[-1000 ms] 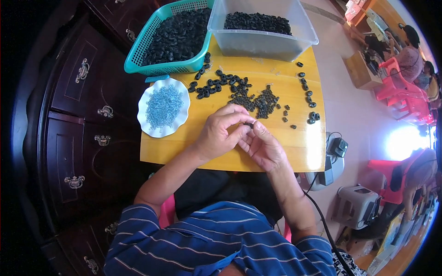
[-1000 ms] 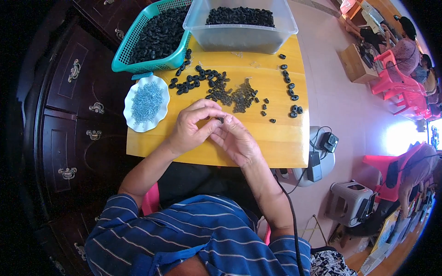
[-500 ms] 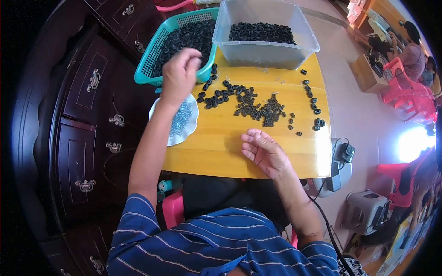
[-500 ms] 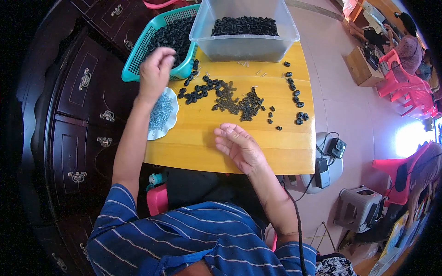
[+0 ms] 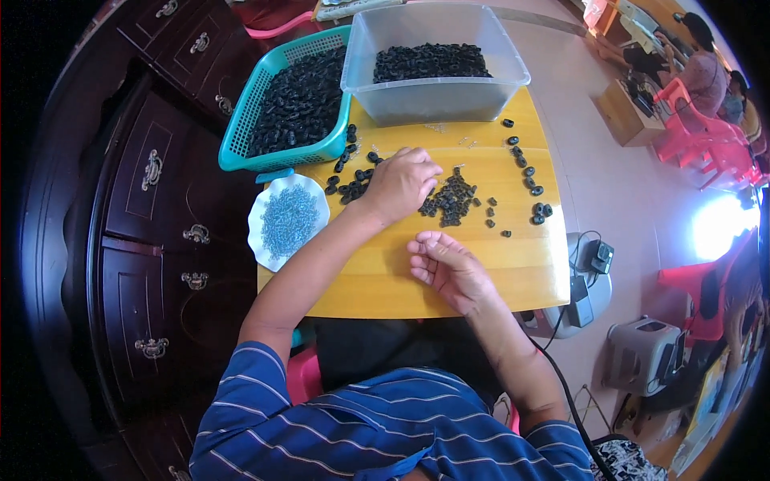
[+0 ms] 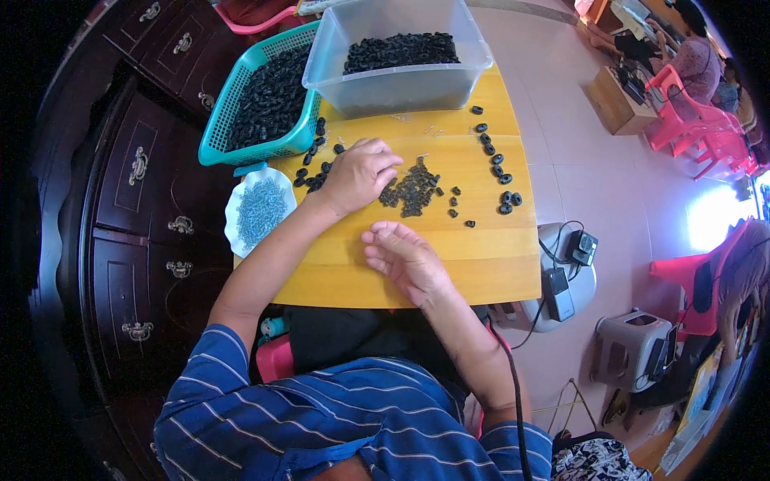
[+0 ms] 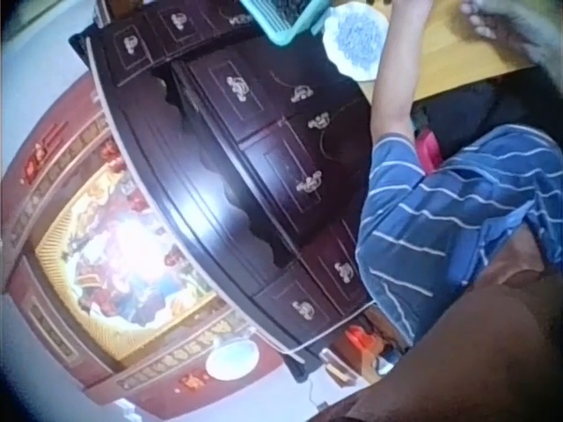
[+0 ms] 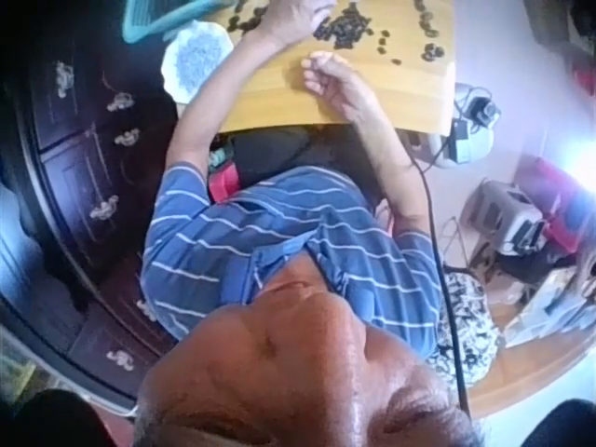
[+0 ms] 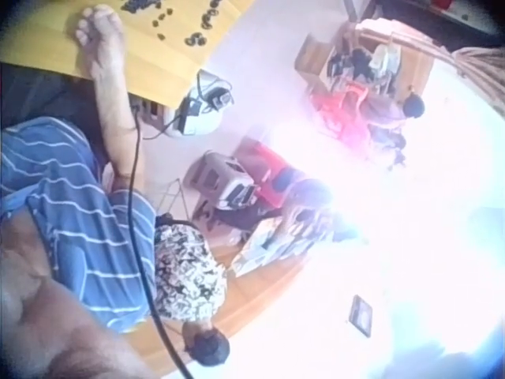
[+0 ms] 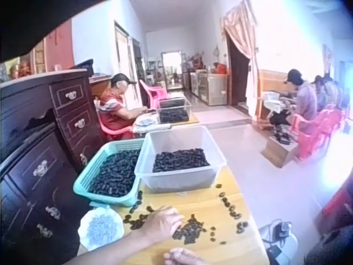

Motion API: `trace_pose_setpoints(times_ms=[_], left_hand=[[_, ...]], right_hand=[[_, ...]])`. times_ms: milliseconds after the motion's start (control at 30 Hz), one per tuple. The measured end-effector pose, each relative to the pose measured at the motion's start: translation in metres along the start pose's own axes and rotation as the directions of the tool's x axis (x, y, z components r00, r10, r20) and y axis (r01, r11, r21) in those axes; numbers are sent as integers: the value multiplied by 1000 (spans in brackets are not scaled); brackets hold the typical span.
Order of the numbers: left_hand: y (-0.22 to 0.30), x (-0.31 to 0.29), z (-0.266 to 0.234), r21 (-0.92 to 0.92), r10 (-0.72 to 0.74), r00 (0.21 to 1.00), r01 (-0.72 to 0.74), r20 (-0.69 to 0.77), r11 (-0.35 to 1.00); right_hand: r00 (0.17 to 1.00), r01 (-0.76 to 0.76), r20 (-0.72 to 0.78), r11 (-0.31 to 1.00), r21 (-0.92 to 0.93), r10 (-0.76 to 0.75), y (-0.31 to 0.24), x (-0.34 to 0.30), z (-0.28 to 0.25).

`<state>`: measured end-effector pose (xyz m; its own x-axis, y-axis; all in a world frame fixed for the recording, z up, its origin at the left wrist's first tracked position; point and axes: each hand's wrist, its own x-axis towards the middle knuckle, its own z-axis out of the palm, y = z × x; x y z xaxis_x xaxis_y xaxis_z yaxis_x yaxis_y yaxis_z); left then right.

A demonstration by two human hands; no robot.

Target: The person assembles cord locks by hand, picking up a plastic housing and a spring from the table, inserting the spring into the housing, and then placing the assembled unit back onto the table.

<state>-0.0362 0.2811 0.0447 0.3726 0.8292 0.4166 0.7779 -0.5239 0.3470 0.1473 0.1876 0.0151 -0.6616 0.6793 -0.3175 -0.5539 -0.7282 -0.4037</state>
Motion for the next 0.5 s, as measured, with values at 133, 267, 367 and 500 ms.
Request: trace_pose_setpoints(times_ms=[133, 267, 367, 500], left_hand=[[-3, 13, 12, 21, -9, 998, 8, 67, 1000], [-2, 21, 17, 2, -11, 993, 10, 116, 1000], [-4, 22, 19, 57, 10, 991, -18, 133, 998], [-2, 23, 19, 143, 52, 991, -70, 122, 987]], right_hand=[[1000, 14, -11, 1000, -6, -14, -2, -1, 1], [1000, 15, -9, 1000, 3, -15, -2, 0, 0], [1000, 14, -16, 1000, 6, -14, -2, 1, 1], [999, 14, -30, 1000, -6, -14, -2, 1, 1]])
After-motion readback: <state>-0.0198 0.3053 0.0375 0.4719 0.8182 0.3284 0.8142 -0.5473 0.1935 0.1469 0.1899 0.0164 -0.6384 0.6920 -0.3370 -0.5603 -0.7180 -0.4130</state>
